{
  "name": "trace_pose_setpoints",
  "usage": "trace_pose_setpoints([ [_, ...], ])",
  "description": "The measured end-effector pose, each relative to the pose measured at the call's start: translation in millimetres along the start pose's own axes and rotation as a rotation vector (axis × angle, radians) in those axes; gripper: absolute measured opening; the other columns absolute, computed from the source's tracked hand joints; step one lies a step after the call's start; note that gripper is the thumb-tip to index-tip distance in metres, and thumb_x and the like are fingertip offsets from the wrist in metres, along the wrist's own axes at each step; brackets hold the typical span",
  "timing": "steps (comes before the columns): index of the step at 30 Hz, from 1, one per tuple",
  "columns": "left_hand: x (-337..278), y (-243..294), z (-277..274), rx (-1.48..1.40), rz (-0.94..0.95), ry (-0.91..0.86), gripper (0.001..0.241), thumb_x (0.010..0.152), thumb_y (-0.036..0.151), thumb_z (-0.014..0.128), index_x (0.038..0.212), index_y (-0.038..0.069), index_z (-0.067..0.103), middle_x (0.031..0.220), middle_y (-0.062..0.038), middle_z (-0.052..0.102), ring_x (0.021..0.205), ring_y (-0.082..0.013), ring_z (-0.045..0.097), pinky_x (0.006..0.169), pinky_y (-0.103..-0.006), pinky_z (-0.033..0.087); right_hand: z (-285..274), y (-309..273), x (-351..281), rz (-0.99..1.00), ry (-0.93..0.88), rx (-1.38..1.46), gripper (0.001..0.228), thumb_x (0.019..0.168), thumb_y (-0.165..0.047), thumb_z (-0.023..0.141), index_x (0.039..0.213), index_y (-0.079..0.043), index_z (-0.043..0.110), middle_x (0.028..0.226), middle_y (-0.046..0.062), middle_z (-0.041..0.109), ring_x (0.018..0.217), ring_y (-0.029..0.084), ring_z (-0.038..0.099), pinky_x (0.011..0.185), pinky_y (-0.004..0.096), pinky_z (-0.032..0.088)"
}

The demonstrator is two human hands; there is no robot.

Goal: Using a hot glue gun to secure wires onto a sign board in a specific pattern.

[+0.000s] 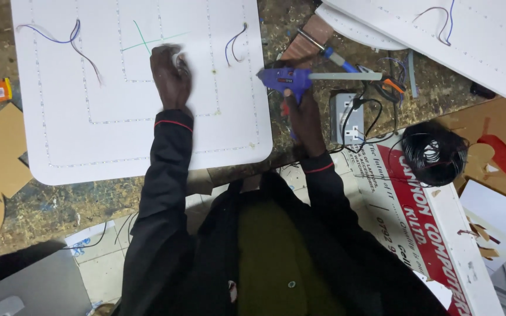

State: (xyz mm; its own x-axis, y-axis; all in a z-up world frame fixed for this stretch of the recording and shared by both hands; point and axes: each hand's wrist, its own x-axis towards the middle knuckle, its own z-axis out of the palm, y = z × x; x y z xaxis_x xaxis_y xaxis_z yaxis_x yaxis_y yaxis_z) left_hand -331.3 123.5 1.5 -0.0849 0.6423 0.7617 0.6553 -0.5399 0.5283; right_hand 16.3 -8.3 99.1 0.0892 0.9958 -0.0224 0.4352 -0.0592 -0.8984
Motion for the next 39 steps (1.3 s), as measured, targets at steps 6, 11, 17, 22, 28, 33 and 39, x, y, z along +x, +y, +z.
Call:
trace_pose_setpoints([
  [6, -4, 21, -20, -0.168, -0.102, -0.007, 0.019, 0.108, -0.003, 0.054, 0.121, -0.001, 0.068, 0.122, -0.016, 0.062, 0.119, -0.034, 0.064, 0.108, -0.0432, 0.054, 4, -1, 6, 0.005, -0.078, 0.077, 0.073, 0.109, -0.069, 0.047, 0.149, -0.01, 0.056, 0.098, 0.008, 0.08, 0.075, 0.021, 0.08, 0.075, 0.037, 0.063],
  [11, -23, -1, -35, 0.168, -0.1, -0.048, 0.028, 0.098, 0.001, 0.062, 0.125, 0.001, 0.072, 0.128, -0.019, 0.061, 0.119, -0.0396, 0.063, 0.1, -0.0513, 0.055, 4, 5, 7, -0.012, 0.036, 0.036, 0.063, 0.111, -0.062, 0.053, 0.149, -0.011, 0.053, 0.094, 0.005, 0.079, 0.072, 0.018, 0.076, 0.068, 0.036, 0.061],
  [17, -15, -5, -37, 0.232, -0.037, -0.014, 0.026, 0.095, 0.003, 0.069, 0.119, -0.006, 0.072, 0.128, -0.022, 0.06, 0.124, -0.0438, 0.062, 0.104, -0.0554, 0.057, 10, -33, 25, -0.193, 0.027, 0.206, 0.056, 0.115, -0.053, 0.056, 0.152, -0.01, 0.051, 0.111, 0.01, 0.076, 0.093, 0.021, 0.078, 0.084, 0.037, 0.068],
  [22, -9, -30, -8, 0.296, -0.279, -0.231, 0.03, 0.111, 0.02, 0.073, 0.136, 0.005, 0.068, 0.143, -0.017, 0.058, 0.148, -0.0458, 0.052, 0.116, -0.0576, 0.051, 15, -80, 72, -0.251, 0.002, 0.207, 0.039, 0.121, -0.044, 0.055, 0.142, -0.01, 0.052, 0.109, 0.016, 0.079, 0.095, 0.023, 0.083, 0.078, 0.034, 0.07],
  [28, 13, -42, 48, 0.177, -0.274, -0.262, 0.035, 0.118, 0.027, 0.067, 0.139, -0.001, 0.069, 0.143, -0.026, 0.062, 0.15, -0.0516, 0.052, 0.124, -0.0584, 0.048, 72, -56, 164, -0.221, -0.024, 0.266, 0.037, 0.119, -0.042, 0.054, 0.14, -0.012, 0.052, 0.091, 0.009, 0.082, 0.078, 0.018, 0.086, 0.061, 0.028, 0.064],
  [33, 34, -69, 84, 0.309, -0.238, -0.312, 0.043, 0.121, 0.036, 0.054, 0.143, 0.0, 0.065, 0.149, -0.022, 0.058, 0.153, -0.0464, 0.051, 0.128, -0.0533, 0.046, 101, -56, 226, -0.111, -0.023, 0.284, 0.041, 0.116, -0.05, 0.057, 0.129, -0.011, 0.059, 0.087, 0.013, 0.084, 0.073, 0.019, 0.085, 0.065, 0.03, 0.064],
  [39, 44, -58, 80, 0.381, -0.235, -0.318, 0.05, 0.122, 0.038, 0.053, 0.147, -0.004, 0.064, 0.153, -0.028, 0.058, 0.155, -0.0491, 0.05, 0.131, -0.0541, 0.041, 108, -61, 252, -0.018, -0.058, 0.172, 0.041, 0.114, -0.048, 0.056, 0.112, -0.009, 0.069, 0.084, 0.009, 0.083, 0.07, 0.018, 0.084, 0.065, 0.031, 0.062],
])
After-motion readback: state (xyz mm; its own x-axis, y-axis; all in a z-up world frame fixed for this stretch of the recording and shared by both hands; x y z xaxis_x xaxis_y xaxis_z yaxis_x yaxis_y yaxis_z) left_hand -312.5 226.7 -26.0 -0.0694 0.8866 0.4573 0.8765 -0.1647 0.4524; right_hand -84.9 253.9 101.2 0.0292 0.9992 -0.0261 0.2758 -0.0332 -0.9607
